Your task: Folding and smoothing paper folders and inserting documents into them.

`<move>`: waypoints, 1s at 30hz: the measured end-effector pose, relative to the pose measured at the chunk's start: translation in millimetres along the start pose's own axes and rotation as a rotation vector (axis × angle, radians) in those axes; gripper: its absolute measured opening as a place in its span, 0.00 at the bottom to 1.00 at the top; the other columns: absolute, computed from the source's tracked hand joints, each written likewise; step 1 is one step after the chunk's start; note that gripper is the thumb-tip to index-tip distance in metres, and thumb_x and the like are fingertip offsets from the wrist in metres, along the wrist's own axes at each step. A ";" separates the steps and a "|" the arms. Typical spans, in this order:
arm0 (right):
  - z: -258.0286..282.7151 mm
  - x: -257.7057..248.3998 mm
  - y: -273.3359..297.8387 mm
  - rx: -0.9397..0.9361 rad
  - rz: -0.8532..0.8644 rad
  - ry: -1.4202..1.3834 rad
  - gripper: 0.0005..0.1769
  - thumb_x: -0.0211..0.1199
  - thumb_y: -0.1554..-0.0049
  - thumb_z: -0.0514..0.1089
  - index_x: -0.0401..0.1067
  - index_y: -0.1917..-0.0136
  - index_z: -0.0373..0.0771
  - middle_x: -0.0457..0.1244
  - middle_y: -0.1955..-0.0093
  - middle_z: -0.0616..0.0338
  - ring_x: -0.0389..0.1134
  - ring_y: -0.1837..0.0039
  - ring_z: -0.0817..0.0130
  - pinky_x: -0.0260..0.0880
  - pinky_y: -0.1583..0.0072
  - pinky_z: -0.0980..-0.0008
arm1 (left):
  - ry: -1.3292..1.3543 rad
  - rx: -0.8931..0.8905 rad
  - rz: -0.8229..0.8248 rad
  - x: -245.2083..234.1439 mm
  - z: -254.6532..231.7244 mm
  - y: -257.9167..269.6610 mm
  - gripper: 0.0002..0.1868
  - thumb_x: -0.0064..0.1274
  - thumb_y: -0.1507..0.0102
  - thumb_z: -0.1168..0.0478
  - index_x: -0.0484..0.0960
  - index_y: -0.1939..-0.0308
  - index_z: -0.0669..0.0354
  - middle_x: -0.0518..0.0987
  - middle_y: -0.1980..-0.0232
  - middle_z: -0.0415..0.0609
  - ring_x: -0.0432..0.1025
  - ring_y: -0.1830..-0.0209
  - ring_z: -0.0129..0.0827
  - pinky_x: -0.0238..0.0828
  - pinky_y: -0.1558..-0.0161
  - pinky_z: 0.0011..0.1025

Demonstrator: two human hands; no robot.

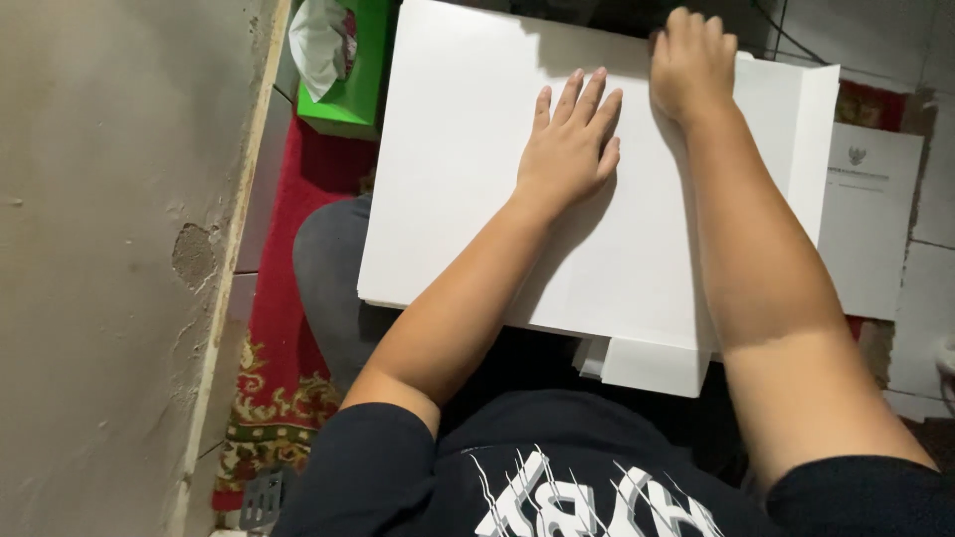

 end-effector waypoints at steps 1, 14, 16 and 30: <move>6.8 -3.5 -1.5 0.002 -0.002 0.001 0.11 0.53 0.30 0.49 0.67 0.49 0.40 0.66 0.53 0.48 0.64 0.51 0.42 0.59 0.55 0.43 | -0.001 0.002 -0.001 0.4 -0.5 -0.2 0.32 0.45 0.31 0.44 0.64 0.24 0.45 0.55 0.18 0.46 0.48 0.17 0.46 0.45 0.21 0.57; 15.1 -139.1 30.8 0.420 0.417 -0.345 0.29 0.32 0.26 0.56 0.47 0.21 0.35 0.37 0.16 0.35 0.29 0.16 0.42 0.26 0.21 0.46 | 0.047 -0.079 0.057 -10.8 7.7 5.9 0.34 0.39 0.31 0.44 0.60 0.22 0.47 0.54 0.17 0.49 0.46 0.16 0.47 0.37 0.20 0.57; 10.7 -154.7 54.0 0.499 0.445 -0.356 0.34 0.34 0.26 0.55 0.33 0.13 0.43 0.28 0.13 0.42 0.22 0.14 0.51 0.24 0.18 0.49 | 0.053 -0.066 0.039 -9.1 7.6 6.5 0.35 0.40 0.31 0.43 0.60 0.22 0.47 0.55 0.17 0.50 0.46 0.16 0.47 0.37 0.21 0.58; -0.7 -150.8 187.9 0.433 0.205 -0.222 0.36 0.48 0.31 0.59 0.58 0.17 0.38 0.48 0.17 0.35 0.45 0.17 0.41 0.45 0.22 0.46 | -0.028 0.124 0.212 -7.1 -9.0 39.3 0.40 0.30 0.30 0.37 0.54 0.18 0.53 0.49 0.15 0.56 0.42 0.15 0.53 0.36 0.23 0.65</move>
Point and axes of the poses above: each hand's wrist, its own y-axis away from the middle knuckle, its own x-axis out of the palm, z = x × y, the point moved 3 cm from there along -y, towards the middle knuckle
